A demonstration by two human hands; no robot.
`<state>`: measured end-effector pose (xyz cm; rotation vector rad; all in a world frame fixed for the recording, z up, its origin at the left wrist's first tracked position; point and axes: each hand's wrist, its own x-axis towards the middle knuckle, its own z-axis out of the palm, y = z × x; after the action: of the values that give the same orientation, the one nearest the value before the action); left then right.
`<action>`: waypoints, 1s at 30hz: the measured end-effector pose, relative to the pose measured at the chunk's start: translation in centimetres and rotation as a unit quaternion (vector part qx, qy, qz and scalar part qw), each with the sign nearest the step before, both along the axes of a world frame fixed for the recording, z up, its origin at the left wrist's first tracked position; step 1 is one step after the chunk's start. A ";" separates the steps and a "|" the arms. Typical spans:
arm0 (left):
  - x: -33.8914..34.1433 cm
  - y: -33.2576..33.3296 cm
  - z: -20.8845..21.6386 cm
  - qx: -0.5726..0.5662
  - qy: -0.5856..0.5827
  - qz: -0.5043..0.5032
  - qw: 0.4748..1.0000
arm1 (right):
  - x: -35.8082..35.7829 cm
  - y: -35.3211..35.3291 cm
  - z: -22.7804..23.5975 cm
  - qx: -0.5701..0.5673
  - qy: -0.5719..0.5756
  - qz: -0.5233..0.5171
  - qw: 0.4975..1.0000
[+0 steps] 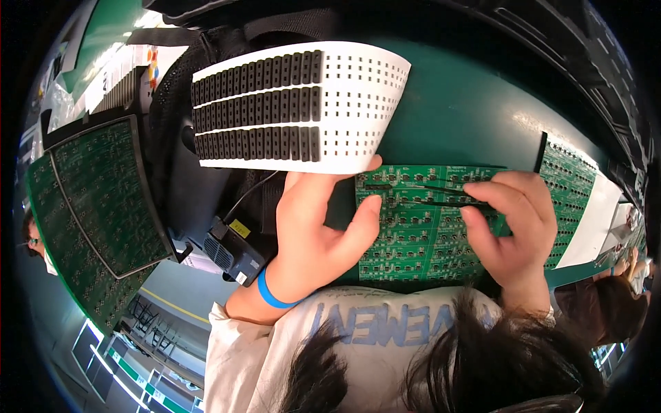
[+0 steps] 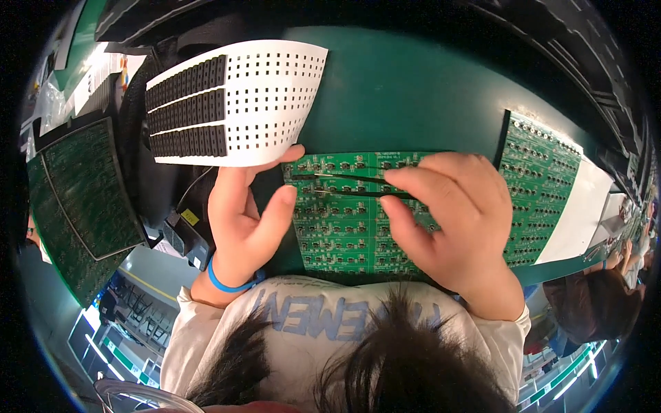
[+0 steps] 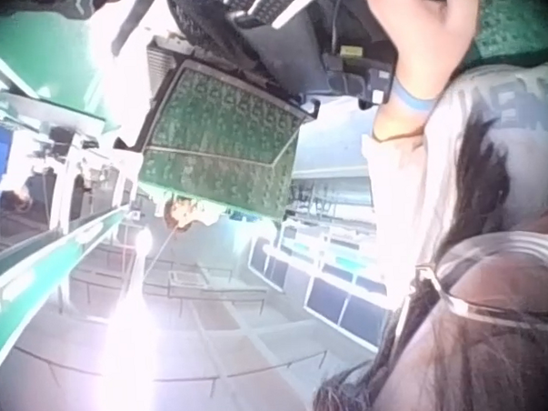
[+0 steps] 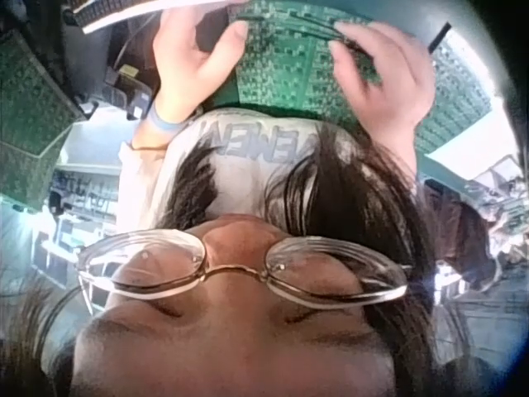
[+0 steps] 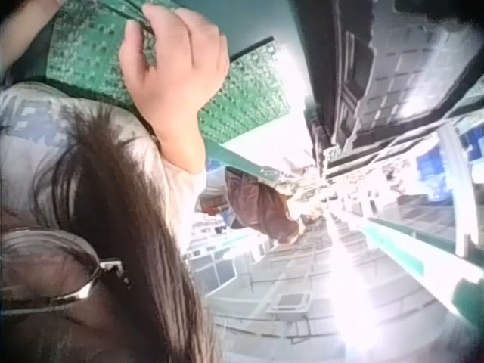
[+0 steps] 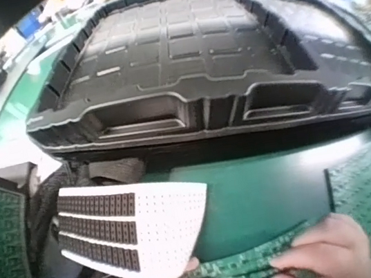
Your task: The person applies small components from a component sheet onto a printed circuit board using tweezers.
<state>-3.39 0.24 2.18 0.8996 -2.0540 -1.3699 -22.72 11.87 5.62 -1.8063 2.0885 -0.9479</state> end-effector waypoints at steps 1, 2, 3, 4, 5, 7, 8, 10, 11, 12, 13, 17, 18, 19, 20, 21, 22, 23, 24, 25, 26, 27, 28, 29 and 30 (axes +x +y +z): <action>0.0 0.0 -0.3 -0.005 0.003 -0.001 1.000 | -0.1 0.0 0.3 0.005 -0.022 -0.014 1.000; -0.1 0.0 -0.6 0.029 0.040 0.016 0.999 | -0.4 0.1 0.6 0.005 -0.025 -0.018 1.000; 0.0 0.1 -1.0 0.063 0.076 0.032 0.995 | -0.6 0.3 0.7 0.000 -0.022 -0.018 1.000; -0.1 0.1 -2.0 0.052 0.120 0.066 0.989 | -0.7 0.5 1.0 -0.004 -0.021 -0.027 0.999; -0.6 0.6 -2.4 0.088 0.191 0.109 0.972 | -0.7 0.7 1.2 -0.008 -0.020 -0.036 0.999; -1.7 0.4 -2.3 0.166 0.278 0.150 0.934 | -0.7 0.8 1.7 -0.002 -0.020 -0.056 0.998; -1.6 0.2 -2.0 0.180 0.268 0.184 0.928 | -1.1 0.8 1.6 0.004 -0.037 -0.068 0.997; -1.1 -0.4 -1.6 0.178 0.239 0.219 0.929 | -1.9 1.3 1.1 0.017 -0.054 -0.097 0.994; -0.9 -0.5 -1.4 0.196 0.232 0.224 0.926 | -2.3 1.9 0.7 0.018 -0.044 -0.108 0.993; -0.9 -0.7 -1.5 0.200 0.235 0.247 0.919 | -2.7 2.5 0.0 0.011 -0.061 -0.153 0.986; -0.7 -0.9 -1.6 0.212 0.241 0.236 0.917 | -3.0 3.2 -0.7 0.002 -0.080 -0.197 0.977; 0.0 -1.4 -2.2 0.214 0.256 0.233 0.913 | -3.7 5.5 -3.6 -0.016 -0.059 -0.279 0.958; 0.2 -1.6 -2.3 0.213 0.262 0.214 0.917 | -4.1 5.8 -4.0 -0.039 -0.041 -0.245 0.968; 0.5 -1.7 -2.5 0.206 0.266 0.201 0.920 | -4.4 5.8 -4.3 -0.064 -0.028 -0.203 0.977; 0.3 -1.7 -2.5 0.196 0.272 0.183 0.924 | -4.6 5.7 -4.3 -0.066 -0.026 -0.203 0.977; 0.0 -1.7 -2.3 0.206 0.265 0.171 0.926 | -4.9 5.6 -4.3 -0.066 -0.050 -0.204 0.975; -0.3 -1.8 -2.5 0.206 0.276 0.147 0.927 | -5.0 5.3 -4.4 -0.067 -0.076 -0.203 0.974; -0.4 -1.9 -2.9 0.204 0.287 0.122 0.928 | -5.1 5.0 -4.4 -0.068 -0.103 -0.201 0.972; -0.2 -2.1 -3.5 0.223 0.309 0.086 0.920 | -5.2 4.9 -4.4 -0.077 -0.105 -0.186 0.974; -0.2 -2.4 -4.3 0.249 0.369 0.063 0.893 | -5.2 4.8 -4.3 -0.081 -0.106 -0.182 0.974; -0.2 -2.3 -4.6 0.255 0.372 0.098 0.887 | -5.2 4.8 -4.3 -0.061 -0.120 -0.177 0.975; -0.3 -2.3 -4.4 0.262 0.374 0.132 0.880 | -5.2 4.7 -4.2 -0.041 -0.132 -0.173 0.975; -0.5 -2.3 -4.3 0.265 0.377 0.128 0.878 | -5.1 4.7 -4.4 -0.036 -0.153 -0.182 0.971; -0.4 -2.5 -4.0 0.255 0.347 0.145 0.891 | -4.7 4.6 -4.5 -0.036 -0.148 -0.187 0.971; -0.5 -2.6 -3.8 0.247 0.317 0.160 0.902 | -4.2 4.4 -4.6 -0.043 -0.139 -0.170 0.975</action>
<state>-3.92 -2.35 -1.60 0.7901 -1.0395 -1.7307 -26.97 16.25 1.07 -1.2758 2.2380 -1.3083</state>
